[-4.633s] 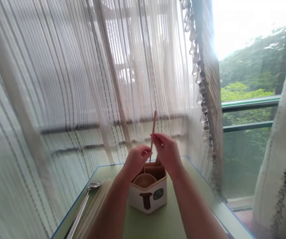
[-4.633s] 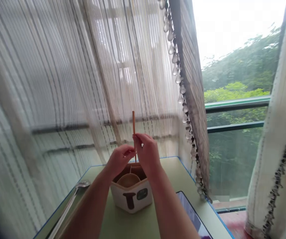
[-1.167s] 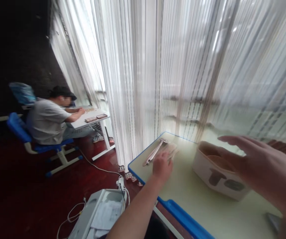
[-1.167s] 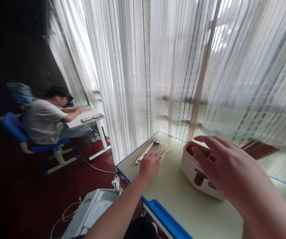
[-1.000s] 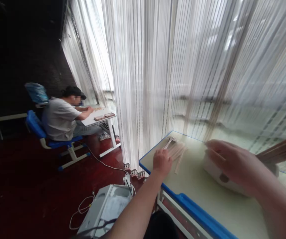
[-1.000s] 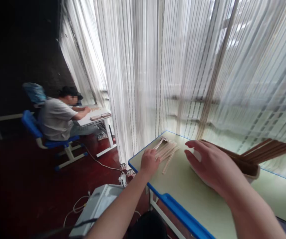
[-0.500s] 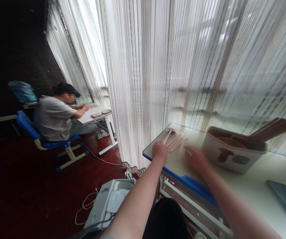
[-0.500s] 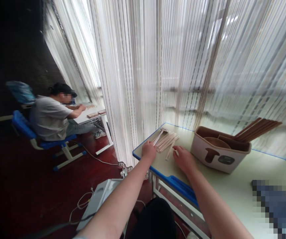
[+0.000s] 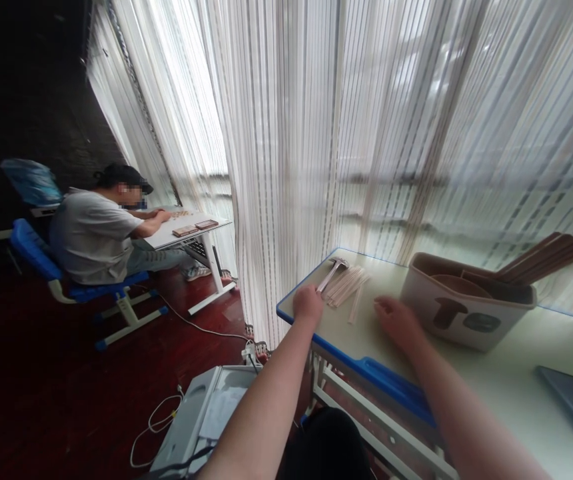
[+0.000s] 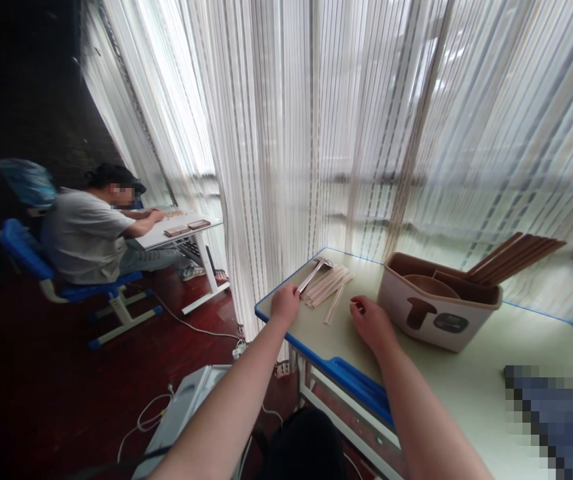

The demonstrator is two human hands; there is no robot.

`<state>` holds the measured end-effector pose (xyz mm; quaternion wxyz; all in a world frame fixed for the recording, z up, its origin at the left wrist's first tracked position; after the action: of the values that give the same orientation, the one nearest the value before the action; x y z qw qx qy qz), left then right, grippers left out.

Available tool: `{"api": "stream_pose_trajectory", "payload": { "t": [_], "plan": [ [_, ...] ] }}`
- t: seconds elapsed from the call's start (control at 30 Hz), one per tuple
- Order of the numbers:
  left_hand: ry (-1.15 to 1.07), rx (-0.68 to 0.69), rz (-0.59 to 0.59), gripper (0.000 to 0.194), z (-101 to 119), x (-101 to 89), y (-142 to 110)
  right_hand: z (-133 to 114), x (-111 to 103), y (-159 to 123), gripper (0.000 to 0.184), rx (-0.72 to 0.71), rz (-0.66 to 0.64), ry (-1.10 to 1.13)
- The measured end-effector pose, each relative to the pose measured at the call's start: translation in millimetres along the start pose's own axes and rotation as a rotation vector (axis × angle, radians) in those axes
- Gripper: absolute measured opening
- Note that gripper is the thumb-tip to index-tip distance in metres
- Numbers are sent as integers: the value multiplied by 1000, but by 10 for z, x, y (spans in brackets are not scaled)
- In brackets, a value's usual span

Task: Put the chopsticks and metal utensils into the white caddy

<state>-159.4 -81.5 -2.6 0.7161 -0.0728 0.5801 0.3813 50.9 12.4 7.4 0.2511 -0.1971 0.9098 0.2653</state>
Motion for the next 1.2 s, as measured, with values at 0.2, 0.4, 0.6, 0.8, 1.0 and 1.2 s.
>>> {"api": "stream_pose_trajectory", "payload": {
  "t": [0.2,0.4,0.6,0.8,1.0,1.2],
  "plan": [
    [-5,-5,-8,27,4,-13,2,-34,19,-2,30,-10,-89,-22],
    [139,-7,-32,35,64,-42,-5,-27,7,-9,28,0,-86,-8],
    [165,51,-60,35,74,-41,2,-33,1,-16,27,6,-107,-10],
    [160,73,-36,27,65,-31,1,-17,13,-14,27,6,-109,-28],
    [183,123,-27,27,136,-47,-68,4,35,1,27,-2,-117,-42],
    [285,265,68,29,259,-81,-141,24,43,2,23,-10,-98,-62]
  ]
}}
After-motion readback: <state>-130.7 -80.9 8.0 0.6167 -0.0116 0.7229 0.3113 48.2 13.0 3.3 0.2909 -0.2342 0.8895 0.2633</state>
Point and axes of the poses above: each hand's wrist, its own y-axis towards the middle knuckle, its own x-axis out of the palm, z = x × y, the point moved 3 cm from there along y, towards the middle knuckle, and after that the axes turned 14 degrees about y, right-handed, at the moved point
